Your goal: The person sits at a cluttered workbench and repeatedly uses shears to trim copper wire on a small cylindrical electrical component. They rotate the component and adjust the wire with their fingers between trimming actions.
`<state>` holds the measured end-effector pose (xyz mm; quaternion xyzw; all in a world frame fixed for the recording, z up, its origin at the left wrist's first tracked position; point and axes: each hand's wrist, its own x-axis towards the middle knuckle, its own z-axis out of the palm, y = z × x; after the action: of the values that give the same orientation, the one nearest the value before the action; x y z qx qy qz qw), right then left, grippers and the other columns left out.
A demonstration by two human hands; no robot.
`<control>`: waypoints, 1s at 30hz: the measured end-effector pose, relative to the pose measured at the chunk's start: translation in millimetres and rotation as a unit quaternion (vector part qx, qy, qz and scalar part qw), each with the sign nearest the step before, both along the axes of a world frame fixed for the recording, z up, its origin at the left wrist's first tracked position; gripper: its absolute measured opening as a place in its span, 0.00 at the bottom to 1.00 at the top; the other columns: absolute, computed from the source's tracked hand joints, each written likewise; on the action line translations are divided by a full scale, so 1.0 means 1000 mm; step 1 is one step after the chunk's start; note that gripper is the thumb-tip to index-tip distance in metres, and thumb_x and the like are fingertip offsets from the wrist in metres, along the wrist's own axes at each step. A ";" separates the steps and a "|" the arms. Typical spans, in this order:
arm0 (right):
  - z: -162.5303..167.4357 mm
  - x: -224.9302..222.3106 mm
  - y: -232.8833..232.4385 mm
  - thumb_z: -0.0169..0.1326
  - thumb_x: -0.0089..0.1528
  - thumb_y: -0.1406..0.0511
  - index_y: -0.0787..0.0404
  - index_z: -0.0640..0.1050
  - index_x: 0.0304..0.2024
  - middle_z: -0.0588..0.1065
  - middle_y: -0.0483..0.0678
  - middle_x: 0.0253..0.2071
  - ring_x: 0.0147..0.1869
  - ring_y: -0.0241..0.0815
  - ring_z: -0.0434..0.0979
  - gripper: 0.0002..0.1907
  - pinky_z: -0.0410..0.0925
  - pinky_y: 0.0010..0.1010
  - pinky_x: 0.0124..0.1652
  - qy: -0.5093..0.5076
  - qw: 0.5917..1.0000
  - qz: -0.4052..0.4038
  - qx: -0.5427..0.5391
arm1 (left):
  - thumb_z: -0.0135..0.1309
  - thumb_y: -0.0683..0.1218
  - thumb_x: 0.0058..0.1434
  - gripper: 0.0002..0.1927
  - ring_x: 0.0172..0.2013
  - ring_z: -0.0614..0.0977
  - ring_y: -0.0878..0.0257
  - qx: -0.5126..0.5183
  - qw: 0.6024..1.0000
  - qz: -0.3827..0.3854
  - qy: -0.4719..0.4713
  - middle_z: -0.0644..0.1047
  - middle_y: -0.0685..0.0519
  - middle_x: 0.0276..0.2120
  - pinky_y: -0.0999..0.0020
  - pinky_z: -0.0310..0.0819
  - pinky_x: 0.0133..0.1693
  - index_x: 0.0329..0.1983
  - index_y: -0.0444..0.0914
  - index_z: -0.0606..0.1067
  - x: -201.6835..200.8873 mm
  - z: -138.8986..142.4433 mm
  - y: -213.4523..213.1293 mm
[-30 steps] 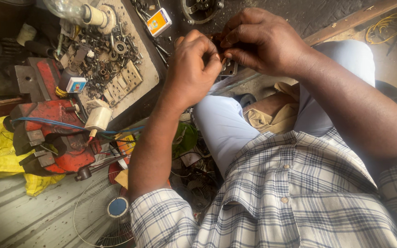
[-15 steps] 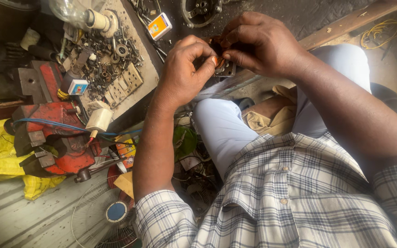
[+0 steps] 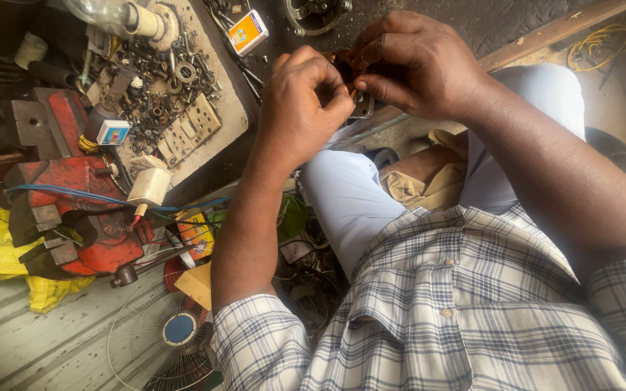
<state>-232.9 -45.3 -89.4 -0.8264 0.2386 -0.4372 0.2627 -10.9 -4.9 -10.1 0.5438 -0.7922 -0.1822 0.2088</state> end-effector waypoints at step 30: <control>0.008 0.004 0.003 0.66 0.66 0.64 0.62 0.80 0.46 0.78 0.51 0.52 0.56 0.52 0.81 0.11 0.74 0.41 0.52 -0.004 1.000 -0.014 0.008 | 0.66 0.53 0.64 0.22 0.61 0.76 0.53 -0.043 0.992 -0.041 0.110 0.74 0.47 0.56 0.59 0.73 0.65 0.55 0.39 0.75 0.030 -0.014 0.017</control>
<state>-228.9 -42.5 -81.1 -0.8188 0.2530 -0.4424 0.2642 19.4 12.4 -24.0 0.4783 -0.7930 -0.2149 0.3100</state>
